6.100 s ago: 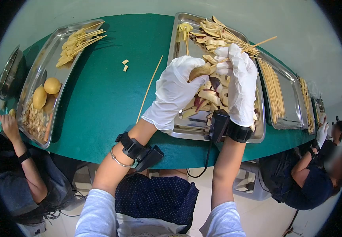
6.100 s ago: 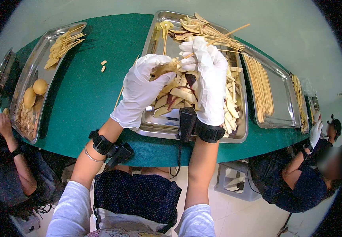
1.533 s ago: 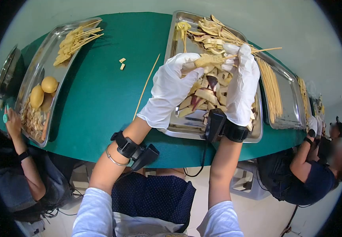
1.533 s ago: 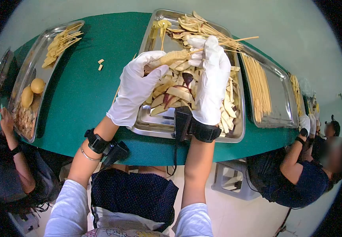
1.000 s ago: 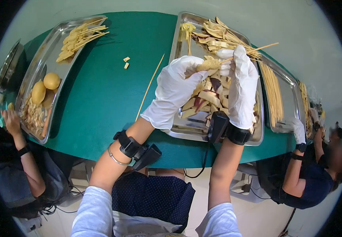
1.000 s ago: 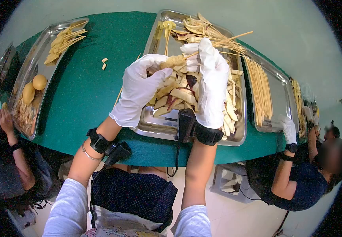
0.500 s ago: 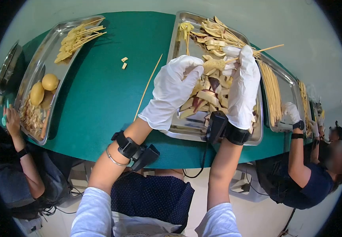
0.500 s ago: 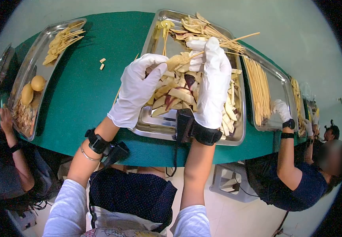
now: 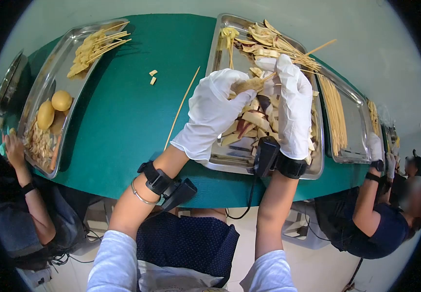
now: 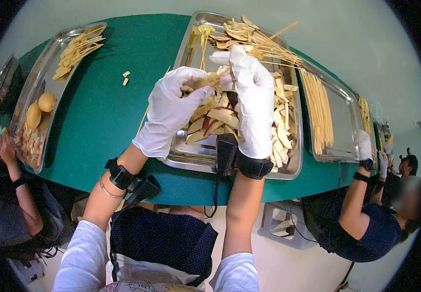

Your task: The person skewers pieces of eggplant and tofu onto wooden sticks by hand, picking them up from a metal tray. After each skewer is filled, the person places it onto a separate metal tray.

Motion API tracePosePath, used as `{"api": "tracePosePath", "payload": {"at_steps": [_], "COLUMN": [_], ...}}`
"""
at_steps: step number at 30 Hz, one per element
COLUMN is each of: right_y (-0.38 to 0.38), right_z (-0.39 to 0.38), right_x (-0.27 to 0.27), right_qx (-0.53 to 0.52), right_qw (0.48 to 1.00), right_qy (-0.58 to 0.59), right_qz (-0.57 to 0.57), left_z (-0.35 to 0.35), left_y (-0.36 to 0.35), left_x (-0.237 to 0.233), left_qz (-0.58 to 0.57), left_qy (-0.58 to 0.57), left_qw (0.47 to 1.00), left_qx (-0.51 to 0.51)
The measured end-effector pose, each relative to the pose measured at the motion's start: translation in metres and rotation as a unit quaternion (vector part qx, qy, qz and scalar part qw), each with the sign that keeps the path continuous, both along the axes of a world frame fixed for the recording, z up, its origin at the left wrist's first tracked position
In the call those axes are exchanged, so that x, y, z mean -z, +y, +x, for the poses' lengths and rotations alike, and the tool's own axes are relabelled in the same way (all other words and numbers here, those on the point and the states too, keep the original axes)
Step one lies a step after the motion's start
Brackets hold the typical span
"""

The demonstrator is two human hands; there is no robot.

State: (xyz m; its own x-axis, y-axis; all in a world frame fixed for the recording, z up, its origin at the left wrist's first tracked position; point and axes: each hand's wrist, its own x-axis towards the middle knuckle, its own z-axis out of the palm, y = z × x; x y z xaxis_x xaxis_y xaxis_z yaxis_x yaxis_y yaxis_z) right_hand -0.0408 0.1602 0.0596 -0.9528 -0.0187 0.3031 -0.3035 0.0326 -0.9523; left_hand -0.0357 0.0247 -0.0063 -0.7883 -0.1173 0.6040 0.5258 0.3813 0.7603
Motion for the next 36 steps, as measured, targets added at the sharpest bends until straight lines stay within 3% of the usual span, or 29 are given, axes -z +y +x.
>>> {"api": "tracePosePath", "payload": {"at_steps": [8,28,36], "right_y": [-0.003,0.000,0.004], "right_z": [0.001,-0.001,-0.008], "right_x": [0.001,0.002,0.006], "right_qx": [-0.020,-0.049,0.045], "right_qw": [1.000,0.996,0.996], "right_qy": [-0.013,-0.034,0.069], "right_qz": [0.014,0.063,0.027], "left_z": [0.002,0.001,0.002], "left_y": [-0.003,-0.002,0.000], "left_x": [-0.004,0.001,-0.004], "left_qz": [-0.040,0.006,-0.010], "left_qy": [0.015,0.055,0.037], "left_qw": [0.999,0.998,0.999], "left_qx": [-0.018,-0.027,-0.024]}}
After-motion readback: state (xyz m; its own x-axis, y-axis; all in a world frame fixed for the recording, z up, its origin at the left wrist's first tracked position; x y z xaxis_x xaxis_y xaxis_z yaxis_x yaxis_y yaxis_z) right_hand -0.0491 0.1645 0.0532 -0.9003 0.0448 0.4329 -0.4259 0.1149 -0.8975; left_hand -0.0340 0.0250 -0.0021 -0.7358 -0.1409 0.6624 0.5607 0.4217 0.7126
